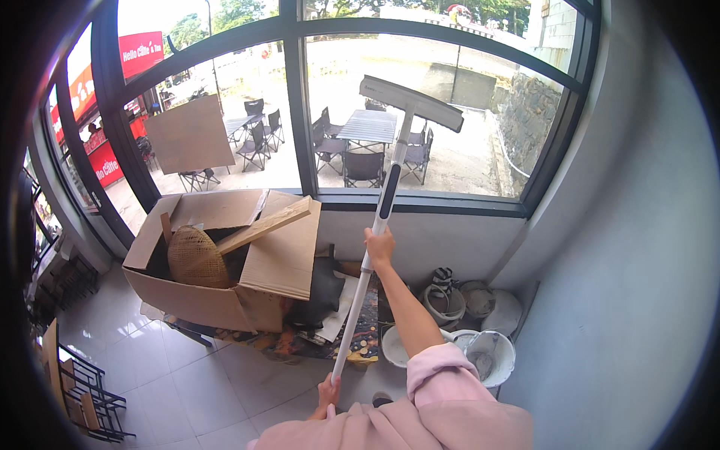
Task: The person wipes the surface of a large window with a long-handled squeegee, moving the tool across different panes of glass.
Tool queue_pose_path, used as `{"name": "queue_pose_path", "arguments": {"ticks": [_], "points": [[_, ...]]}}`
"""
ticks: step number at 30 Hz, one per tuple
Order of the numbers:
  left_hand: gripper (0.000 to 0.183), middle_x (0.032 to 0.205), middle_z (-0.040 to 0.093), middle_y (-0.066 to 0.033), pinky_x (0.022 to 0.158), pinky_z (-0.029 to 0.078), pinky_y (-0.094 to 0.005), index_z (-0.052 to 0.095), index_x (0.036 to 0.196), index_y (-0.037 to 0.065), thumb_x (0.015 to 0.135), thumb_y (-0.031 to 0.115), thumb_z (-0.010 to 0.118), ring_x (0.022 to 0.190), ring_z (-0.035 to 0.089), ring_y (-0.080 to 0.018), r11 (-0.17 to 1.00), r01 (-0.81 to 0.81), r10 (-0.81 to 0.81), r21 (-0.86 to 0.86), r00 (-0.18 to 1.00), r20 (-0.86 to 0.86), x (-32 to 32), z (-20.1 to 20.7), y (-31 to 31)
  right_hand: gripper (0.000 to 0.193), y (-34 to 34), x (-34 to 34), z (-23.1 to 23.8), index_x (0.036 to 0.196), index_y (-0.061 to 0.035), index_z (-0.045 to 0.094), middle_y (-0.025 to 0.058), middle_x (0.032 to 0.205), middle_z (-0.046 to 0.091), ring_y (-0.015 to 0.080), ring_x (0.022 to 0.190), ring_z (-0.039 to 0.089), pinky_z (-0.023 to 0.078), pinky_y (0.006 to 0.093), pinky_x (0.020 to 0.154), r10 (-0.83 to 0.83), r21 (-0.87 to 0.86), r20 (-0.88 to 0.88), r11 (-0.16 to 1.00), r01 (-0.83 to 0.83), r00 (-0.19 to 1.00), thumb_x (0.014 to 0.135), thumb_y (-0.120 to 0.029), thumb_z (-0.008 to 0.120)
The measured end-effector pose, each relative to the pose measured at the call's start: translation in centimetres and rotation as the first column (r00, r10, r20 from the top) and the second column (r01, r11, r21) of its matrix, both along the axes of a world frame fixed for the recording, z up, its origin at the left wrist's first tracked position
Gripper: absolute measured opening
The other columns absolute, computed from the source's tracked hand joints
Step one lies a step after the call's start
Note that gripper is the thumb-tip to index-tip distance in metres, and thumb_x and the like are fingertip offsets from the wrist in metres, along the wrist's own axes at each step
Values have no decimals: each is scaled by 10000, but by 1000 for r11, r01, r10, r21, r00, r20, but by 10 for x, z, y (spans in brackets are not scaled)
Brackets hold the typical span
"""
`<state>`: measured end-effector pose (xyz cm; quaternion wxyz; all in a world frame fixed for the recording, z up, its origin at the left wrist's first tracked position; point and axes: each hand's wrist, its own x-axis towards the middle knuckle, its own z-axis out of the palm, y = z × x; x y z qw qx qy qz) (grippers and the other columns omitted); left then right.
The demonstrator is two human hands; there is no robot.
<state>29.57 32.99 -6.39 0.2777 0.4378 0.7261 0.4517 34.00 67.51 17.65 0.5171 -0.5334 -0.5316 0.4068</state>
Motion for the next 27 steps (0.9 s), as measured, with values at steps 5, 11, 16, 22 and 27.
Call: {"name": "queue_pose_path", "arguments": {"ticks": [5,11,16,22,27], "points": [[416,638,552,-214,538,407,-469,507,848,61,857,472,437,667,557,-419,997,69,-70,-36,998,-5,15,2,22,213,16,42,2,817,-20,566,74,659,593,160,634,605,453,292,609,5,36,-130,999,0,991,688,-188,581],[417,656,563,-215,555,411,-474,518,880,64,857,473,436,682,561,-418,987,133,-133,-90,991,-3,39,-1,46,205,44,91,-12,801,-3,564,79,672,593,159,616,601,453,292,601,-83,-14,-127,997,82,988,680,-167,584],[410,662,569,-213,565,421,-467,538,943,75,858,464,440,686,566,-414,985,152,-153,-79,988,-8,50,1,59,189,51,107,-4,775,3,556,76,634,576,155,549,591,460,295,556,-136,-52,-63,990,133,989,699,-170,567],[391,638,560,-194,540,417,-450,530,888,62,858,444,455,641,566,-393,988,152,-152,-8,987,-53,68,-1,90,216,82,139,-8,793,24,559,84,648,583,152,540,591,468,278,531,-133,-30,-113,991,130,985,710,-175,561],[386,615,546,-193,531,407,-459,503,830,52,857,434,462,625,556,-398,985,171,-169,26,984,-60,84,-3,116,220,100,163,0,784,17,561,83,660,589,156,571,599,464,271,543,-146,47,-121,987,153,982,707,-189,577]]}}
